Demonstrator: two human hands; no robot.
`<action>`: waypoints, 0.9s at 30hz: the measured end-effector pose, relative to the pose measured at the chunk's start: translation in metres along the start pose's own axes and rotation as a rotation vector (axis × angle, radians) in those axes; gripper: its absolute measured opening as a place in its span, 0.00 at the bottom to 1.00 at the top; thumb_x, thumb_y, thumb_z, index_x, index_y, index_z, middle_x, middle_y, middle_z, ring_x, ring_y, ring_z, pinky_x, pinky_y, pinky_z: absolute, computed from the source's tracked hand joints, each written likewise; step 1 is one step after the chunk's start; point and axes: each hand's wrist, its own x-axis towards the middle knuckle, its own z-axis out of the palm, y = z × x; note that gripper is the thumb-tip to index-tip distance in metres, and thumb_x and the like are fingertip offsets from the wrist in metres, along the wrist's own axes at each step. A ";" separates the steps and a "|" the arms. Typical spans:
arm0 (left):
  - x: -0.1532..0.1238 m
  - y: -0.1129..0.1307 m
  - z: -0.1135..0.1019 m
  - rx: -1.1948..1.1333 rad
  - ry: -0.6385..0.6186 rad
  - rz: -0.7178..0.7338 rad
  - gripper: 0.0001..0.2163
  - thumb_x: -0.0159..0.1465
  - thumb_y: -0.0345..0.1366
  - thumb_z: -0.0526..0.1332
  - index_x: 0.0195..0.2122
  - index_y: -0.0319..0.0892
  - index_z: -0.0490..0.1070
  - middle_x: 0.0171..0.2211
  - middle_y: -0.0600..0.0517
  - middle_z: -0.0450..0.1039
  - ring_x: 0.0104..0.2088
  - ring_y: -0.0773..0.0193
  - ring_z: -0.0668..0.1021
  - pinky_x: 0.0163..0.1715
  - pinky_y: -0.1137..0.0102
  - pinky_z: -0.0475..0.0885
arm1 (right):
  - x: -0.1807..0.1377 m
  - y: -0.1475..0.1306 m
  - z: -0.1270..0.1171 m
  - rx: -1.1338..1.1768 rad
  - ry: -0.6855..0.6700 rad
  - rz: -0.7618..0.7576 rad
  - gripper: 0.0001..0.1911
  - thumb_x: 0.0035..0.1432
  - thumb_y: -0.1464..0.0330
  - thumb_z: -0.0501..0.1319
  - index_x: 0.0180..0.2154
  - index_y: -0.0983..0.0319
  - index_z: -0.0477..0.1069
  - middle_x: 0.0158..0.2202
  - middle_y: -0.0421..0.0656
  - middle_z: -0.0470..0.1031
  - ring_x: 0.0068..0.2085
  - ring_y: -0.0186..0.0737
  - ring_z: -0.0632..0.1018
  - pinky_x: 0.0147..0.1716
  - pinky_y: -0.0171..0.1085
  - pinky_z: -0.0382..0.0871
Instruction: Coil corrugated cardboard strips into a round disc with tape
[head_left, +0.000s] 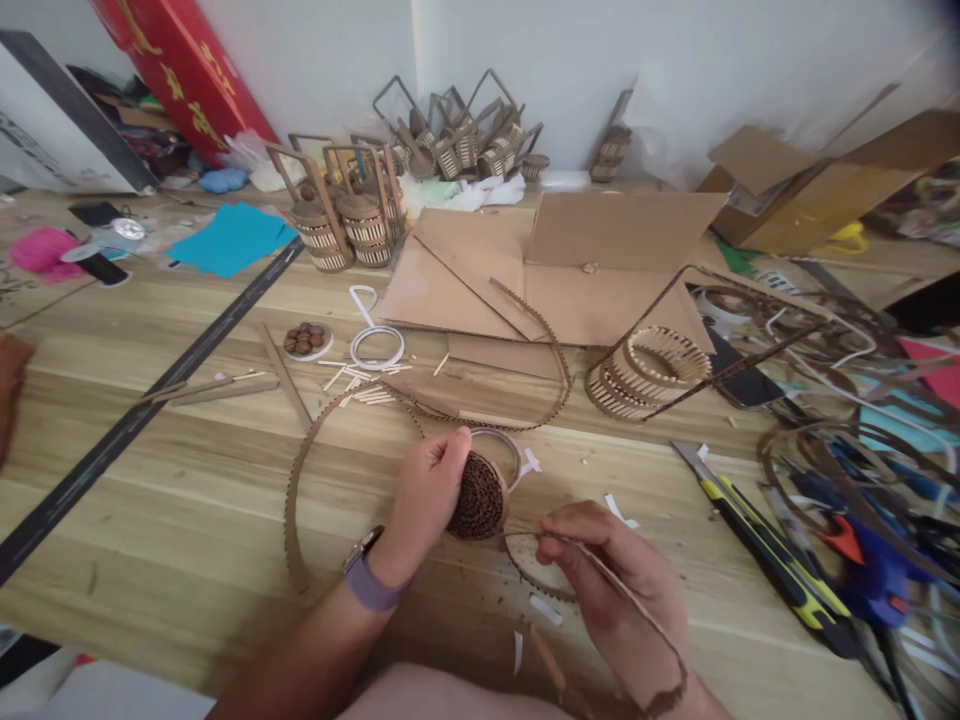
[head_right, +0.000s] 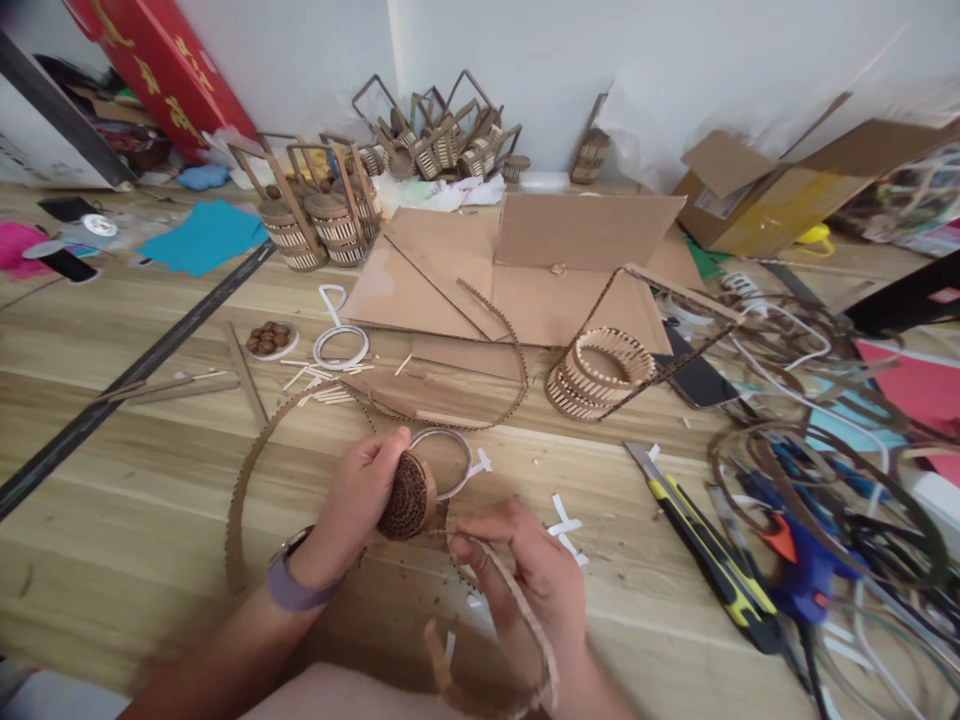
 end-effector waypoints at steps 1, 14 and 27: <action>0.000 0.001 0.000 0.001 -0.023 -0.001 0.18 0.65 0.45 0.51 0.20 0.45 0.49 0.20 0.58 0.47 0.22 0.67 0.57 0.21 0.71 0.52 | 0.001 0.000 0.000 0.007 0.003 0.000 0.03 0.59 0.70 0.65 0.34 0.56 0.76 0.27 0.41 0.78 0.29 0.38 0.78 0.29 0.35 0.71; -0.010 0.011 0.001 -0.032 -0.320 0.045 0.19 0.63 0.47 0.50 0.18 0.45 0.52 0.18 0.58 0.50 0.21 0.67 0.59 0.22 0.71 0.54 | 0.009 -0.005 0.006 0.121 0.000 0.000 0.10 0.59 0.62 0.66 0.28 0.58 0.75 0.25 0.40 0.73 0.28 0.38 0.74 0.26 0.35 0.68; -0.015 0.015 0.000 -0.058 -0.438 0.131 0.19 0.64 0.44 0.49 0.18 0.45 0.49 0.18 0.59 0.48 0.20 0.68 0.56 0.20 0.71 0.51 | 0.006 0.001 0.011 0.370 -0.011 0.083 0.08 0.60 0.62 0.65 0.30 0.59 0.75 0.26 0.40 0.72 0.29 0.36 0.72 0.29 0.33 0.65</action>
